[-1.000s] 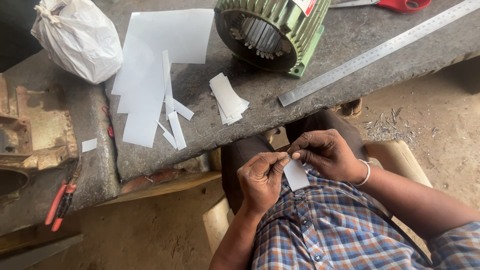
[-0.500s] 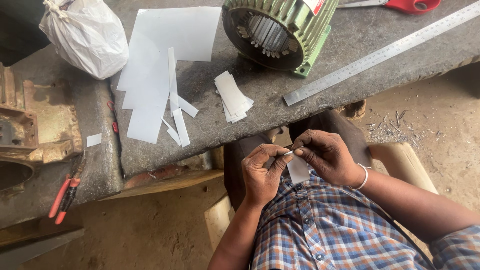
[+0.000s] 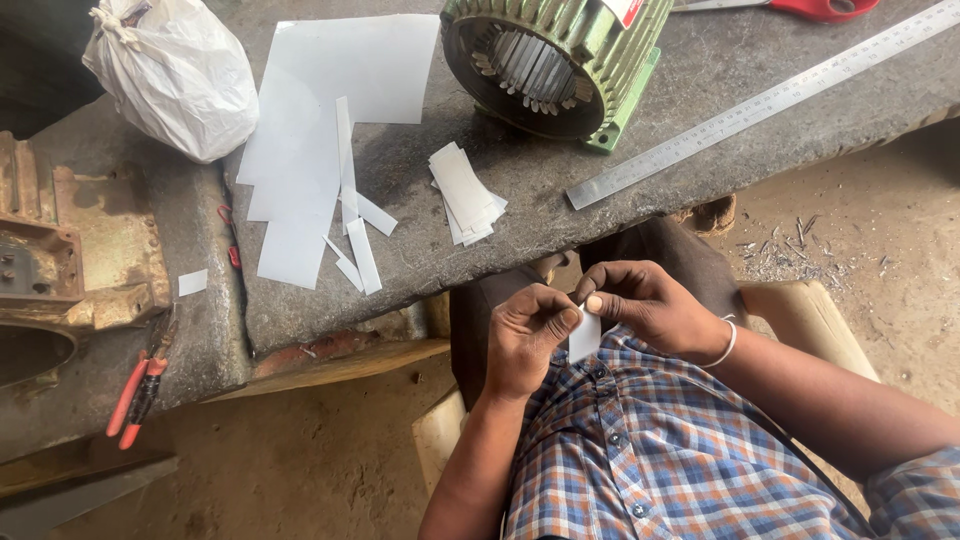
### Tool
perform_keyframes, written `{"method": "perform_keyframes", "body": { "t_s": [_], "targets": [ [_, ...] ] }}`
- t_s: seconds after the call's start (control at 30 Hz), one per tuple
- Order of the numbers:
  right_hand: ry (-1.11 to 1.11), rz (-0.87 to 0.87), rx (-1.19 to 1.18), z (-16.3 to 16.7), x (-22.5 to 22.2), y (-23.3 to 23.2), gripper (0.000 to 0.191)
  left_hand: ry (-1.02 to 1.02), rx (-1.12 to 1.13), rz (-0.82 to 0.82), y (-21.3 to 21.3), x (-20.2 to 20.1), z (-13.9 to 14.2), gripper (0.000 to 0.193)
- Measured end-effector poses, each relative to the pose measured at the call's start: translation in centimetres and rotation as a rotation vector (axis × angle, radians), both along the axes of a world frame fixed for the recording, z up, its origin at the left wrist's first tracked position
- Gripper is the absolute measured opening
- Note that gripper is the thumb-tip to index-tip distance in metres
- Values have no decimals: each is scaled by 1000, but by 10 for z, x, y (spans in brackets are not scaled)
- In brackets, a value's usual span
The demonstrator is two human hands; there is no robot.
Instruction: The person sits at a workbench and folds small white insulating sheets by hand, then presses each folded liner into the slots of a green electric motor stator, working through the sheets one at a time.
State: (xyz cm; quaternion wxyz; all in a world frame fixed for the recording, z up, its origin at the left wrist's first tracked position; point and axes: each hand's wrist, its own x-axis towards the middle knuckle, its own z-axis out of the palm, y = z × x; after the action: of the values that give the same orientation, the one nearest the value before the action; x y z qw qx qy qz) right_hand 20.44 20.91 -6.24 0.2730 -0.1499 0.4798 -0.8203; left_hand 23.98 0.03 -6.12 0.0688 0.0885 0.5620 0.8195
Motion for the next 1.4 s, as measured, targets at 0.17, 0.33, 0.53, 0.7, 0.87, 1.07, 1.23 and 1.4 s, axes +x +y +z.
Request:
{"method": "perform_keyframes", "body": {
  "t_s": [0.17,0.33,0.53,0.7,0.87,1.07,1.23,1.4],
  "targets": [
    [-27,4,-24,-6,-1,-3,24,-108,47,-33,1,-5,-2,10],
    [-39,10,-51,-9,-1,-3,26,-125,102,-15,3,-8,-2,10],
    [-28,6,-68,-17,-3,-5,24,-99,63,-50,-2,-4,-3,9],
    [2,60,-92,-19,-5,1,24,-75,47,-3,3,-4,-4,10],
    [-134,22,-152,-24,-8,-2,20,-67,55,-57,2,0,-3,9],
    [-5,48,-162,-22,-4,-1,23,-19,67,9,7,-6,-7,10],
    [-55,18,-122,-16,-4,-3,22,0,24,-15,5,-2,-4,9],
    [143,94,-118,-15,-3,4,22,72,-58,3,6,3,4,9]
  ]
}}
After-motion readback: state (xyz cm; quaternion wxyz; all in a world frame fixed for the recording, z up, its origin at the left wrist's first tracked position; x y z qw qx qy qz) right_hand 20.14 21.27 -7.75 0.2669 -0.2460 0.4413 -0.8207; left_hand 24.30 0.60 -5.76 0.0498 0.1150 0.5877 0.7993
